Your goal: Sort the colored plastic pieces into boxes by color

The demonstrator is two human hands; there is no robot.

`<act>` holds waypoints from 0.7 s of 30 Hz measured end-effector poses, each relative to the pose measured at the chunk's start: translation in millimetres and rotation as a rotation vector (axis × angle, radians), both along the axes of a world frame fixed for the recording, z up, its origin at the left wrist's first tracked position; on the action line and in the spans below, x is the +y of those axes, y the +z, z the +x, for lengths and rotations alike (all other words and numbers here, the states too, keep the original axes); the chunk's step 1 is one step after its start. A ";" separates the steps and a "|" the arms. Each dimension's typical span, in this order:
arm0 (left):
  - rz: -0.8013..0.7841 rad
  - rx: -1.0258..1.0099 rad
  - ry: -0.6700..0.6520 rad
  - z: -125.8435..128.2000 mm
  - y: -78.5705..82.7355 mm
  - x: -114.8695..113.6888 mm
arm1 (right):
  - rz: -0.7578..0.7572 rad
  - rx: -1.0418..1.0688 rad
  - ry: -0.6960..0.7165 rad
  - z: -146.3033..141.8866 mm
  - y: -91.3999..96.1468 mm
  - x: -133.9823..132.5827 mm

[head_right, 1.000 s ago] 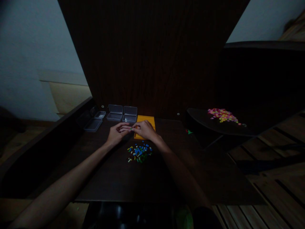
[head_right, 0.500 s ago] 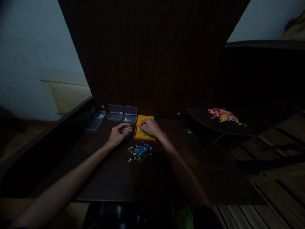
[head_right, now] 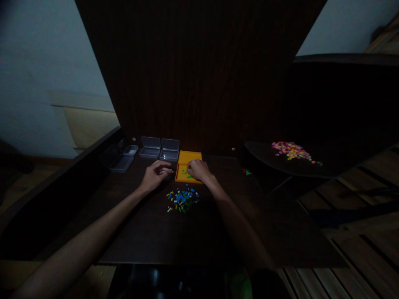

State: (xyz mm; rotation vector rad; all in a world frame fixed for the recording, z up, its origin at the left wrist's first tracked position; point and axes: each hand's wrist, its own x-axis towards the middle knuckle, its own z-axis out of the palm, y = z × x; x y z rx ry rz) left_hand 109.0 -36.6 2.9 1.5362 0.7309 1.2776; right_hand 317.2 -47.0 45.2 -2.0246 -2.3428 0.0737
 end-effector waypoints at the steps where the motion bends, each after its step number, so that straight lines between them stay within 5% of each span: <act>1: -0.014 -0.006 -0.003 0.2 -0.1 0.1 | 0.008 0.009 -0.003 1.0 0.7 0.5; 4: -0.058 -0.020 -0.004 0.9 -0.2 -0.2 | 0.056 0.092 0.020 2.9 5.3 1.7; 12: -0.042 0.015 -0.020 0.2 2.9 -4.3 | 0.037 0.462 0.393 -14.4 19.7 -6.9; 21: -0.027 0.037 -0.059 0.1 2.6 -6.2 | 0.062 0.440 0.430 -22.5 17.4 -10.6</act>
